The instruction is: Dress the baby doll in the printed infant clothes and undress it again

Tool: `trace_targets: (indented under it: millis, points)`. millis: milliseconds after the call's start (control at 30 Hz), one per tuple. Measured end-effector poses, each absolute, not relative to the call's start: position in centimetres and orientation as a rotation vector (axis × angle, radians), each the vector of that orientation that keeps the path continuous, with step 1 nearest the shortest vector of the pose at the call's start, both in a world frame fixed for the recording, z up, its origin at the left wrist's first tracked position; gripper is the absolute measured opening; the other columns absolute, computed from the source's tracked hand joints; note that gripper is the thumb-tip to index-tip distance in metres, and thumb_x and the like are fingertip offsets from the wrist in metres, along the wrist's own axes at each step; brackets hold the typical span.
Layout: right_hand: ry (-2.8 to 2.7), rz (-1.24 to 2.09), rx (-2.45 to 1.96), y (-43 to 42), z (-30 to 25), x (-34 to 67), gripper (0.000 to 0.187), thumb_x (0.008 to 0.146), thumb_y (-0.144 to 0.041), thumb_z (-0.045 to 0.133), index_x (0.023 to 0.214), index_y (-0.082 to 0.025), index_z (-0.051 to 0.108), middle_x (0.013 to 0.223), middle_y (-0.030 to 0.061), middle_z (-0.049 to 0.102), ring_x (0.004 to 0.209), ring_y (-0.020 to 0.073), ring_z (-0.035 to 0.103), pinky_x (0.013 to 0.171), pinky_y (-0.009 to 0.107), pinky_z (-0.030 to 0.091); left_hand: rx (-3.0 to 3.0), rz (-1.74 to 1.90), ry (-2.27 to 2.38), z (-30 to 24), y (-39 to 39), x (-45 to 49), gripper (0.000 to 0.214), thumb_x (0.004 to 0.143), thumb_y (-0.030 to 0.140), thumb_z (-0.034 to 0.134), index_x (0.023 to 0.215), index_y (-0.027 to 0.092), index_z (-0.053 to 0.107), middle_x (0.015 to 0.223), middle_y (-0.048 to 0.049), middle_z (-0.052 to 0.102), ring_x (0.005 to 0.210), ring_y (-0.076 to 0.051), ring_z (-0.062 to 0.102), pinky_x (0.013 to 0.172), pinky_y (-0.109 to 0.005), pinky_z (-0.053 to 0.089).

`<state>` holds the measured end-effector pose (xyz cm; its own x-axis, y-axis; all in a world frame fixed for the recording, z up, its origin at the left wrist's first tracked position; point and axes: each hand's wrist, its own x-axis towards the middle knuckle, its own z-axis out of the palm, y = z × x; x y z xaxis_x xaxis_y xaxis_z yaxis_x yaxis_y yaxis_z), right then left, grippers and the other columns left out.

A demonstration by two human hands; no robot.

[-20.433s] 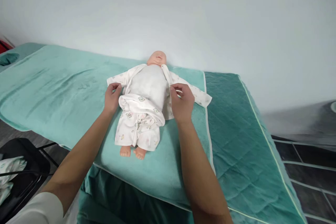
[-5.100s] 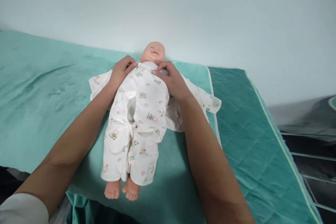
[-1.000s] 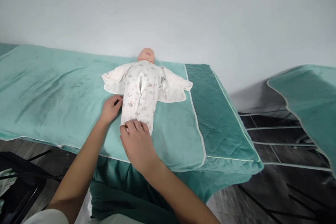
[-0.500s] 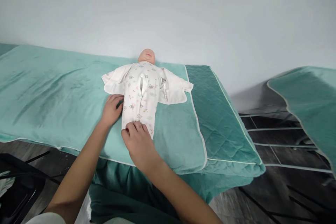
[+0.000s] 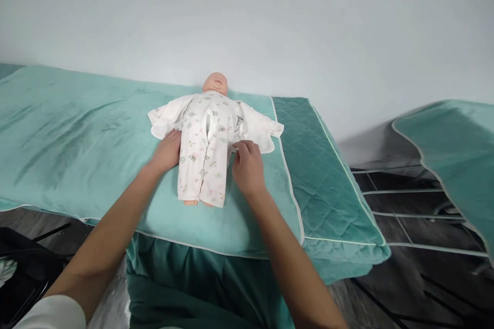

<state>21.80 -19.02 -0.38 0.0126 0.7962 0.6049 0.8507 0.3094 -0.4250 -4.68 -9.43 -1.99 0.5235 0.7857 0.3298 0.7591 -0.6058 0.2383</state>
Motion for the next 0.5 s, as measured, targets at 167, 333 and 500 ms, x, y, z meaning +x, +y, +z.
trace_targets:
  millis: [167, 333, 500]
  points:
    - [-1.95, -0.08, -1.61, -15.9, -4.1, 23.2, 0.031, 0.093, -0.011, 0.049, 0.115, -0.015, 0.071, 0.121, 0.016, 0.067, 0.115, 0.0317, 0.055, 0.102, 0.048, 0.049, 2.711, 0.628, 1.263, -2.3, -7.1, -4.2, 0.039, 0.093, 0.026, 0.057, 0.128, 0.015, 0.065, 0.131, -0.017, 0.067, 0.125, -0.033, 0.059, 0.108, -0.046, 0.051]
    - [-2.146, -0.225, -1.633, -16.4, -3.5, 22.2, 0.034, 0.098, -0.022, 0.054, 0.127, -0.016, 0.07, 0.127, 0.0186, 0.062, 0.124, 0.0353, 0.047, 0.109, 0.048, 0.041, 2.693, 0.615, 1.192, -2.2, -5.9, -3.0, 0.044, 0.095, 0.032, 0.058, 0.136, 0.017, 0.065, 0.14, -0.0153, 0.066, 0.132, -0.033, 0.058, 0.114, -0.047, 0.048]
    - [-2.233, -0.207, -1.66, -14.8, -3.0, 21.7, 0.027, 0.099, -0.021, 0.051, 0.109, -0.014, 0.075, 0.112, 0.0182, 0.067, 0.114, 0.0348, 0.051, 0.1, 0.047, 0.043, 2.534, 0.641, 1.285, -1.6, -5.9, -2.5, 0.049, 0.096, 0.038, 0.057, 0.14, 0.017, 0.06, 0.142, -0.0138, 0.065, 0.127, -0.032, 0.064, 0.108, -0.043, 0.053]
